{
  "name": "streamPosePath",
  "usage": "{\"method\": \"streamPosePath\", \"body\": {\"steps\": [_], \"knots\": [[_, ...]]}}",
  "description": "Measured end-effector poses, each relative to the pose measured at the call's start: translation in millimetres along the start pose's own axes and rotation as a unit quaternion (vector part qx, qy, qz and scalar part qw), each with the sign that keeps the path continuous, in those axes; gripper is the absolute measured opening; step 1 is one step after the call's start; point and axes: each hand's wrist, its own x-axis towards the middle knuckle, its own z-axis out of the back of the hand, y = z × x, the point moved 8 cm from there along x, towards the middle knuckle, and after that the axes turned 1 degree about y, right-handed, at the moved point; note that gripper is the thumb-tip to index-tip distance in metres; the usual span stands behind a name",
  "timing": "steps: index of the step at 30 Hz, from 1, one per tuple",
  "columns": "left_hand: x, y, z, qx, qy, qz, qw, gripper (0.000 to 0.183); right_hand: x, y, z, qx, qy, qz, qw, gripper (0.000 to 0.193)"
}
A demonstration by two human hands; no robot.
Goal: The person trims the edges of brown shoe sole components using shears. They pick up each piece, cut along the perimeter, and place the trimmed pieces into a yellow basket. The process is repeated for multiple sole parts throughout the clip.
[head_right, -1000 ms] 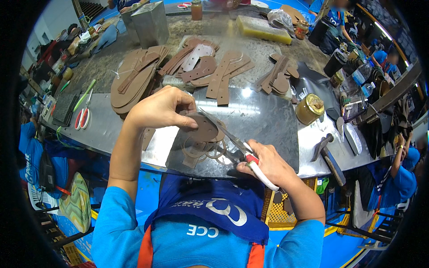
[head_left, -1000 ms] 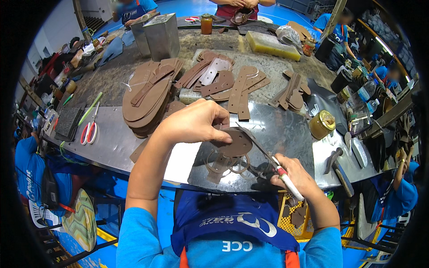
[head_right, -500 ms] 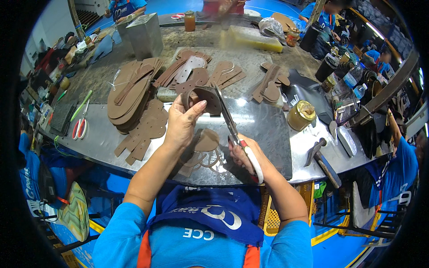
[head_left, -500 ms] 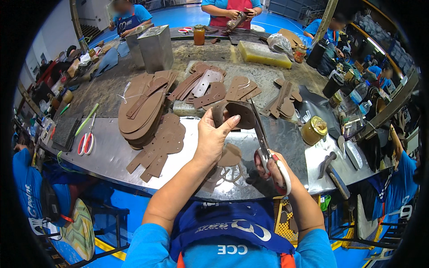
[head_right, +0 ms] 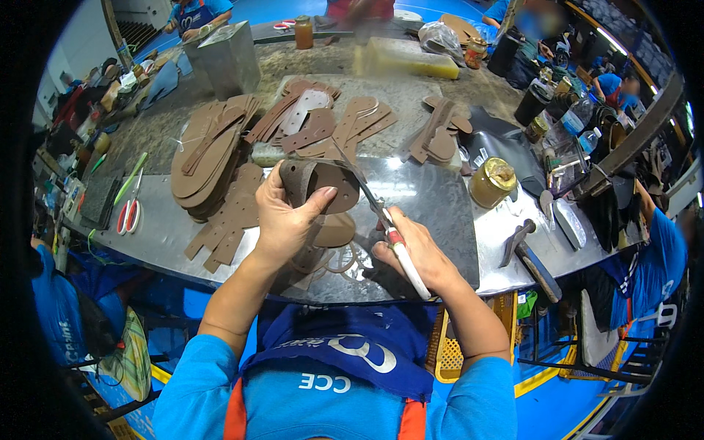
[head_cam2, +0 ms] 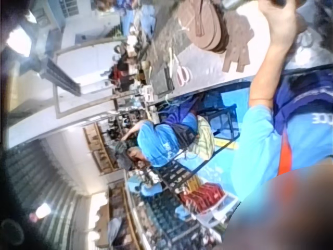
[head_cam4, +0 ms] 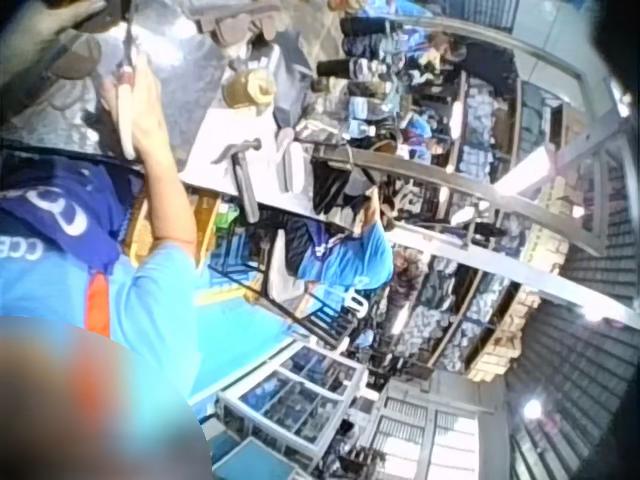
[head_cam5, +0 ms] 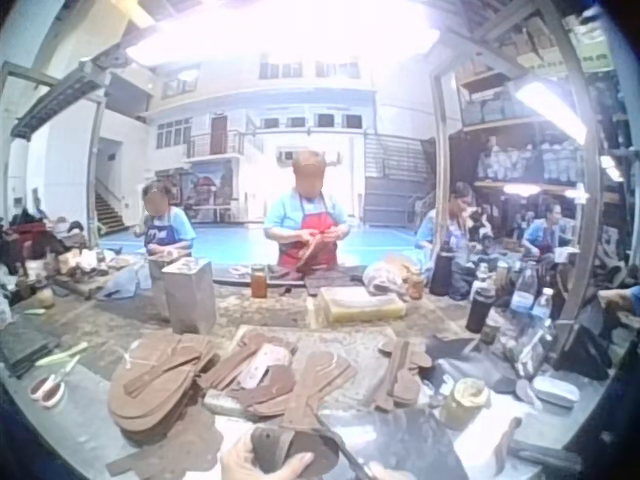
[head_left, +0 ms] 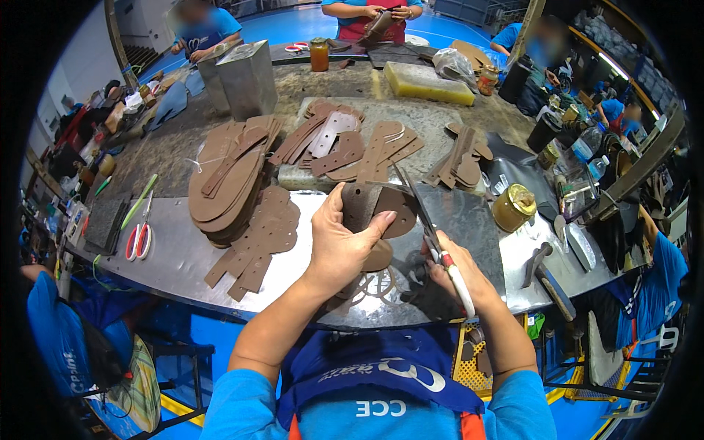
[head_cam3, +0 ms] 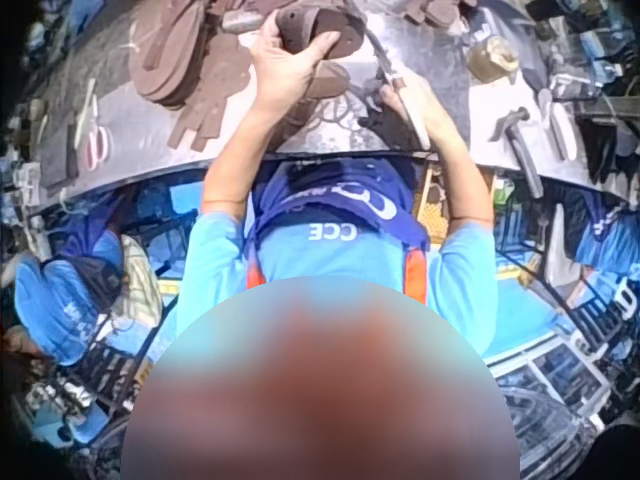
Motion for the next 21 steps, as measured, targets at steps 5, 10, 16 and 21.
{"method": "streamPosePath", "body": {"steps": [5, 10, 16, 21], "knots": [[2, -3, 3, 0.012, 0.045, 0.030, 0.998, 0.027, -6, -3, -2, -0.028, 0.014, -0.010, 0.999, 0.037], [8, -5, 4, 0.031, 0.096, 0.063, 0.993, 0.030, -13, -1, -3, -0.038, 0.021, -0.002, 0.999, 0.035], [11, -10, 7, 0.056, 0.128, 0.080, 0.987, 0.031, -15, 4, -3, -0.042, 0.036, -0.008, 0.998, 0.034], [13, -8, 10, 0.081, 0.163, 0.105, 0.978, 0.031, -17, 6, -5, -0.043, 0.047, -0.027, 0.998, 0.032]]}}
